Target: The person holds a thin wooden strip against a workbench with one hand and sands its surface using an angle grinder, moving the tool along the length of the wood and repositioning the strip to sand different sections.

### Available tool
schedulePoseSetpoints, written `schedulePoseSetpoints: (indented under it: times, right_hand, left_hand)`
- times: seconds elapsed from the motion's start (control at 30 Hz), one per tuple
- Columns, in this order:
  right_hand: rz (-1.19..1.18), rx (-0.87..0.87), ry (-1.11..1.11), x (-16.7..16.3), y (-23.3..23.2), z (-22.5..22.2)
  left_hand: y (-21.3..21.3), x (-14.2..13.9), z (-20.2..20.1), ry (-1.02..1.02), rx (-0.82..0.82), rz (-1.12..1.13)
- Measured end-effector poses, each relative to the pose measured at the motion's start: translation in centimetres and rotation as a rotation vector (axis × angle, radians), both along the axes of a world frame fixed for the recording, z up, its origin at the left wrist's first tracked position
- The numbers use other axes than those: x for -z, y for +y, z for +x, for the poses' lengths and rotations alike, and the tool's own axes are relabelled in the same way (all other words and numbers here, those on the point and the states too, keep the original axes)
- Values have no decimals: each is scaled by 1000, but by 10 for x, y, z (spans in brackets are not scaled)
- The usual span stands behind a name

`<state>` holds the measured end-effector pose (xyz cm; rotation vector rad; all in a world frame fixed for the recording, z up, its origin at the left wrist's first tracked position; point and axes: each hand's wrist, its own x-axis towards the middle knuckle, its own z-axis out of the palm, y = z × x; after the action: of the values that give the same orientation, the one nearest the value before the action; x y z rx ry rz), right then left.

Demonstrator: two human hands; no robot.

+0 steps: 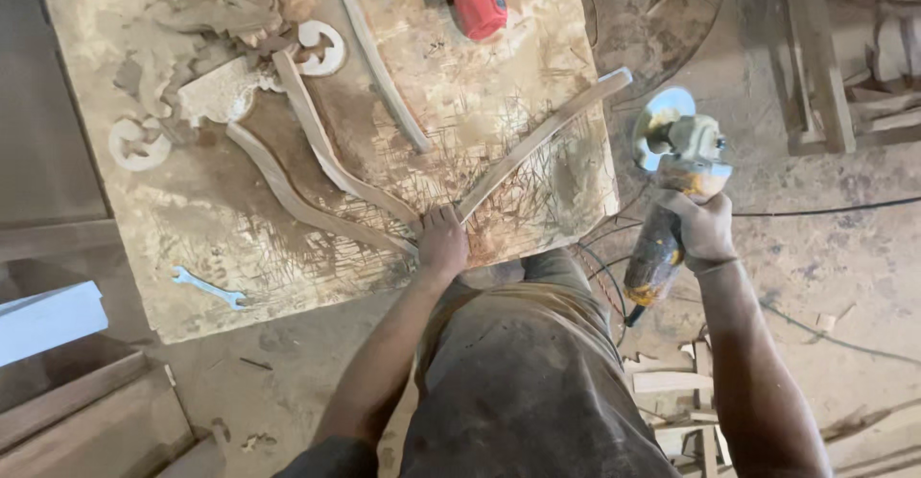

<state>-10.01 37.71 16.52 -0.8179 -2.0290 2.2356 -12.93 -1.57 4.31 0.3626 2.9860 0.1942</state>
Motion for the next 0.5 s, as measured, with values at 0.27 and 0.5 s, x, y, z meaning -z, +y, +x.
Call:
schedulePoseSetpoints:
  times: [0.27, 0.5]
  right_hand:
    - [342, -402, -208, 33, -32, -37]
    - [619, -893, -259, 27, -81, -76]
  left_hand:
    - [-18, -19, 38, -461, -163, 414]
    - [-6, -23, 49, -499, -349, 253]
